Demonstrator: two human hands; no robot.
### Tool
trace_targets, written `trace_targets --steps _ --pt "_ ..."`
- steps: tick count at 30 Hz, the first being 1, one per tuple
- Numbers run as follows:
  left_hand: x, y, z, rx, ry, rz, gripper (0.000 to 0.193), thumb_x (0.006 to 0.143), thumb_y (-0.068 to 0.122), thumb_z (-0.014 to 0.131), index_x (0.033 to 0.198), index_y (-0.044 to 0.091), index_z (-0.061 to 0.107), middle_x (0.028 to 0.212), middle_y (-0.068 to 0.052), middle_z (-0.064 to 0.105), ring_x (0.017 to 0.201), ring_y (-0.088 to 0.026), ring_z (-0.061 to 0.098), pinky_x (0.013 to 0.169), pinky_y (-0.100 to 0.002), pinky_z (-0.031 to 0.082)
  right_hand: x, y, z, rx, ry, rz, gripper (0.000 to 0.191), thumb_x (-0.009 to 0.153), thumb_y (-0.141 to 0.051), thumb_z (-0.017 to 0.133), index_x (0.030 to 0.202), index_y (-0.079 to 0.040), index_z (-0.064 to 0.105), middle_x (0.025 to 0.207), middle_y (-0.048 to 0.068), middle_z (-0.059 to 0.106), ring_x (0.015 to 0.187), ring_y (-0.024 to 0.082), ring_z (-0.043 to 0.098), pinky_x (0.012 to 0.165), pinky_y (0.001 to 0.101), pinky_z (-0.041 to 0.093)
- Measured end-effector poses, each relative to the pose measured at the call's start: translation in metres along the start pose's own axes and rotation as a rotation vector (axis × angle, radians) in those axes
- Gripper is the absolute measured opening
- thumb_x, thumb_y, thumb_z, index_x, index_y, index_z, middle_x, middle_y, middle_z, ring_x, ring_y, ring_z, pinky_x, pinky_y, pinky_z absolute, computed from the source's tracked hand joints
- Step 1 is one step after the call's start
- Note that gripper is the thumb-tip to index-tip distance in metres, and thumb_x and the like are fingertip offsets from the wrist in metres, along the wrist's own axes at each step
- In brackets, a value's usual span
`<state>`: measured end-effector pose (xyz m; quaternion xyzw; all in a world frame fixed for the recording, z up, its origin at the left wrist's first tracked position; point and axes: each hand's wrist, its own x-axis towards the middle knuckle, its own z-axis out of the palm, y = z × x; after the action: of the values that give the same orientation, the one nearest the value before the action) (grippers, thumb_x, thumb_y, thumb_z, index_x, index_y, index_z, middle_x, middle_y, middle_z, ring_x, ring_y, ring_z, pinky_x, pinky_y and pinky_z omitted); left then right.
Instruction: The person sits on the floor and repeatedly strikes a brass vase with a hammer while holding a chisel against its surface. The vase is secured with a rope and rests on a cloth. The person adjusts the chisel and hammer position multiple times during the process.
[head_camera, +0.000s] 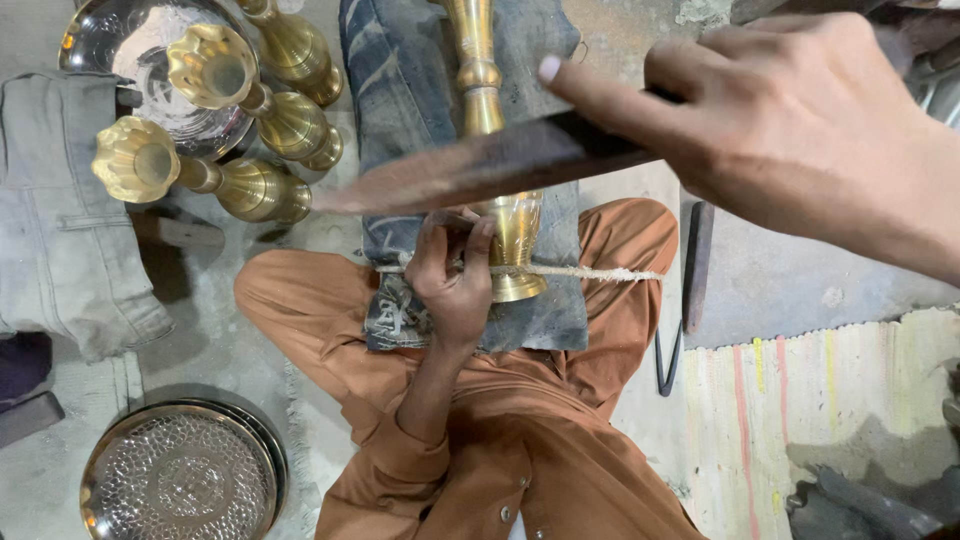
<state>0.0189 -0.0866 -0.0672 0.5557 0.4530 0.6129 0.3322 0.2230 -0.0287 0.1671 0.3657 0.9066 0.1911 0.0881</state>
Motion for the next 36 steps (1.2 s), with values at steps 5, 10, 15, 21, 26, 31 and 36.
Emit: trace_targets --steps 5,10,15,21,26,31,36 --pt "-0.001 -0.002 -0.001 0.027 -0.003 0.008 0.014 0.101 0.005 0.075 0.109 -0.001 0.065 0.094 -0.007 0.070 0.079 -0.010 0.067 0.070 -0.028 0.055 0.005 0.000 0.001 -0.025 0.073 -0.022 0.069 0.084 -0.019 0.071 0.152 -0.021 0.055 0.079 0.004 0.061 0.059 0.019 0.064 0.050 0.0310 0.049" --pt "-0.001 -0.001 -0.001 0.051 0.010 -0.022 0.022 0.099 0.004 0.076 0.116 -0.003 0.064 0.094 -0.008 0.069 0.078 -0.011 0.065 0.070 -0.028 0.054 0.000 0.005 0.010 0.285 0.127 0.013 0.076 0.084 -0.014 0.075 0.156 -0.015 0.049 0.100 0.011 0.064 0.070 0.029 0.062 0.061 0.0381 0.050" --pt "0.000 0.003 0.001 0.030 0.023 -0.059 0.020 0.099 0.005 0.075 0.115 -0.003 0.064 0.094 -0.007 0.070 0.080 -0.011 0.067 0.073 -0.027 0.056 0.000 0.006 0.013 0.054 0.047 0.044 0.076 0.084 -0.013 0.078 0.156 -0.018 0.054 0.075 0.001 0.062 0.054 0.019 0.060 0.051 0.0340 0.047" --pt "0.000 0.006 0.000 0.090 0.013 0.068 0.023 0.098 0.004 0.076 0.116 -0.005 0.065 0.101 -0.012 0.071 0.087 -0.016 0.070 0.077 -0.030 0.058 -0.001 0.003 0.015 -0.111 0.091 -0.129 0.076 0.079 -0.015 0.077 0.151 -0.026 0.056 0.081 0.000 0.065 0.067 0.018 0.067 0.056 0.0294 0.052" --pt "0.000 0.008 0.000 0.064 0.006 0.011 0.014 0.100 0.006 0.074 0.107 -0.003 0.067 0.096 -0.010 0.071 0.084 -0.015 0.069 0.076 -0.029 0.057 -0.006 0.003 0.017 0.156 0.127 -0.014 0.064 0.090 -0.017 0.067 0.152 -0.024 0.053 0.090 0.003 0.062 0.077 0.022 0.068 0.060 0.0343 0.051" --pt "0.001 0.009 0.001 0.056 -0.032 0.049 0.010 0.100 0.006 0.074 0.105 -0.001 0.068 0.097 -0.009 0.072 0.084 -0.015 0.071 0.074 -0.028 0.059 -0.006 -0.001 0.012 -0.108 0.064 -0.046 0.071 0.086 -0.018 0.069 0.154 -0.032 0.051 0.079 -0.001 0.060 0.063 0.015 0.065 0.051 0.0273 0.049" --pt "0.000 0.010 0.000 0.111 -0.027 0.087 0.021 0.099 0.003 0.074 0.117 -0.004 0.066 0.102 -0.013 0.071 0.088 -0.018 0.071 0.077 -0.033 0.058 -0.005 0.000 0.006 -0.229 0.115 -0.118 0.075 0.077 -0.017 0.071 0.149 -0.032 0.056 0.079 -0.003 0.059 0.064 0.011 0.062 0.053 0.0240 0.049"
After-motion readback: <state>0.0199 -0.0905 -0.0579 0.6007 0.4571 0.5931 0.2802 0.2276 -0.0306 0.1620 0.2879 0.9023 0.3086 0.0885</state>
